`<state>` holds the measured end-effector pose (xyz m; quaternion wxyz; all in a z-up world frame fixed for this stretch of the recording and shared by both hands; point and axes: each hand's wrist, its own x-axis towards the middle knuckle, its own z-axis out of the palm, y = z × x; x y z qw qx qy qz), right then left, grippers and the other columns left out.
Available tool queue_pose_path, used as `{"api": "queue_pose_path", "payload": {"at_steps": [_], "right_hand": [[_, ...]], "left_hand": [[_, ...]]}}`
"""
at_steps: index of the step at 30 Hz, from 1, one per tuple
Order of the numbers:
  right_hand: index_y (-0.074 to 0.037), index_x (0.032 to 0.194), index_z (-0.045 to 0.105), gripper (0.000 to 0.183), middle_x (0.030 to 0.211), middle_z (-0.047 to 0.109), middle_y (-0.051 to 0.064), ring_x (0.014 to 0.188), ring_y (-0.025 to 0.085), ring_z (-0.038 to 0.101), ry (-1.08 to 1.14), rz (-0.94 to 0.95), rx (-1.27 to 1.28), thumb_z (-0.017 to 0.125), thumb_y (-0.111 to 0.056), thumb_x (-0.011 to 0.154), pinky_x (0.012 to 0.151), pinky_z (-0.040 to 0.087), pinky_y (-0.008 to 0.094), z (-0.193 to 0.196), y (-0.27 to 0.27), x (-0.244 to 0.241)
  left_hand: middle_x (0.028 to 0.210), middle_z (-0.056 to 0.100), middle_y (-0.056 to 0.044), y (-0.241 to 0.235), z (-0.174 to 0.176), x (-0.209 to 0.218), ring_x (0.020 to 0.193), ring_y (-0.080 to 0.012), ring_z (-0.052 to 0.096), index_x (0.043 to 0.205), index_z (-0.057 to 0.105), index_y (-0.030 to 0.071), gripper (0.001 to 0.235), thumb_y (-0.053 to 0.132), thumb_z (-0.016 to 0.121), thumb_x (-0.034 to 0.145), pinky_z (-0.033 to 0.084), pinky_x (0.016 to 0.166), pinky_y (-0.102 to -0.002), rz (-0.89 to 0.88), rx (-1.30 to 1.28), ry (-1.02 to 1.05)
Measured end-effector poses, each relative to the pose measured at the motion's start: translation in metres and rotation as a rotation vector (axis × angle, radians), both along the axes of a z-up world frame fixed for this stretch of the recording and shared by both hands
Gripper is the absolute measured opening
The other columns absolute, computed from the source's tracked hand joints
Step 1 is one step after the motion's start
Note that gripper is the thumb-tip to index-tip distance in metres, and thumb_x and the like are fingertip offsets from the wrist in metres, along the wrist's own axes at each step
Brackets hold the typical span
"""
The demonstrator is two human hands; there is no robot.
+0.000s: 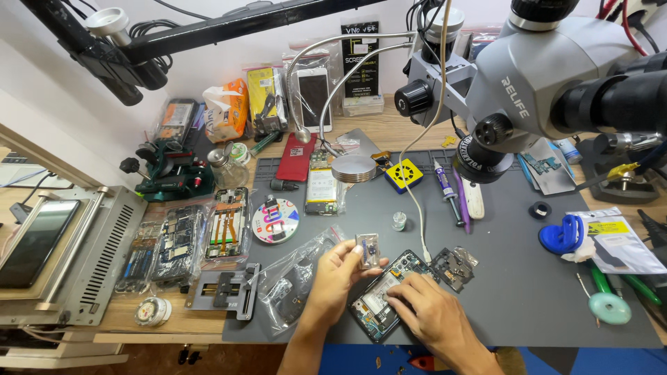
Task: The person works on a disassembled smartphone motherboard at a cluttered workbench. They handle various small components, including a camera module and a battery, and use a green-handled tool to manipulate parts on the circuit board.
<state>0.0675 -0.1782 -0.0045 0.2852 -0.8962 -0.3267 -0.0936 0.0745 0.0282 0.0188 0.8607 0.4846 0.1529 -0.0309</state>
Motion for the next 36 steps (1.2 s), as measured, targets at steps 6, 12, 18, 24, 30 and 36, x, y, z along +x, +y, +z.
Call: {"api": "queue_pose_path", "payload": {"at_steps": [6, 12, 18, 24, 30, 36], "right_hand": [[-0.015, 0.105, 0.080, 0.015, 0.099, 0.076, -0.002, 0.090, 0.011, 0.074, 0.157, -0.125, 0.344, 0.072, -0.022, 0.094, 0.083, 0.057, 0.026, 0.032, 0.004, -0.011], [-0.016, 0.107, 0.081, 0.016, 0.100, 0.075, -0.001, 0.089, 0.012, 0.071, 0.073, -0.247, 0.448, 0.073, -0.022, 0.094, 0.072, 0.055, 0.026, 0.028, 0.016, -0.006], [-0.017, 0.110, 0.080, 0.018, 0.101, 0.075, -0.001, 0.086, 0.012, 0.070, -0.065, -0.230, 0.433, 0.075, -0.018, 0.094, 0.076, 0.055, 0.026, 0.027, 0.020, -0.008], [-0.013, 0.109, 0.079, 0.016, 0.095, 0.072, 0.001, 0.086, 0.016, 0.070, -0.204, -0.191, 0.428, 0.075, -0.015, 0.094, 0.083, 0.056, 0.030, 0.033, 0.019, -0.008], [-0.014, 0.113, 0.079, 0.021, 0.101, 0.073, 0.002, 0.091, 0.018, 0.071, -0.174, -0.166, 0.415, 0.076, -0.020, 0.093, 0.089, 0.056, 0.032, 0.034, 0.016, -0.009], [-0.015, 0.110, 0.079, 0.020, 0.099, 0.072, 0.001, 0.088, 0.016, 0.070, -0.120, -0.146, 0.428, 0.078, -0.017, 0.091, 0.085, 0.055, 0.029, 0.038, 0.013, -0.011]], "left_hand": [[0.124, 0.074, -0.033, -0.015, 0.011, -0.033, 0.115, -0.0406, 0.076, 0.135, 0.056, -0.010, 0.033, 0.003, 0.047, 0.106, 0.065, 0.095, -0.042, 0.113, -0.123, 0.003], [0.115, 0.077, -0.025, -0.045, 0.004, -0.051, 0.106, -0.0260, 0.075, 0.132, 0.059, -0.009, 0.031, -0.002, 0.054, 0.102, 0.065, 0.098, -0.041, 0.162, -0.148, -0.070], [0.116, 0.077, -0.023, -0.053, -0.002, -0.055, 0.105, -0.0251, 0.076, 0.129, 0.063, -0.008, 0.030, -0.004, 0.059, 0.100, 0.065, 0.097, -0.037, 0.188, -0.130, -0.121], [0.127, 0.080, -0.018, -0.057, 0.000, -0.059, 0.107, -0.0194, 0.075, 0.130, 0.066, -0.001, 0.033, -0.002, 0.064, 0.097, 0.063, 0.087, -0.029, 0.192, -0.073, -0.064], [0.125, 0.078, -0.021, -0.057, -0.003, -0.060, 0.108, -0.0217, 0.075, 0.127, 0.063, -0.001, 0.030, -0.003, 0.065, 0.097, 0.063, 0.093, -0.034, 0.194, -0.109, -0.091], [0.130, 0.078, -0.020, -0.057, 0.004, -0.062, 0.102, -0.0201, 0.075, 0.141, 0.063, 0.002, 0.046, 0.000, 0.065, 0.095, 0.062, 0.089, -0.030, 0.177, -0.121, -0.026]]}}
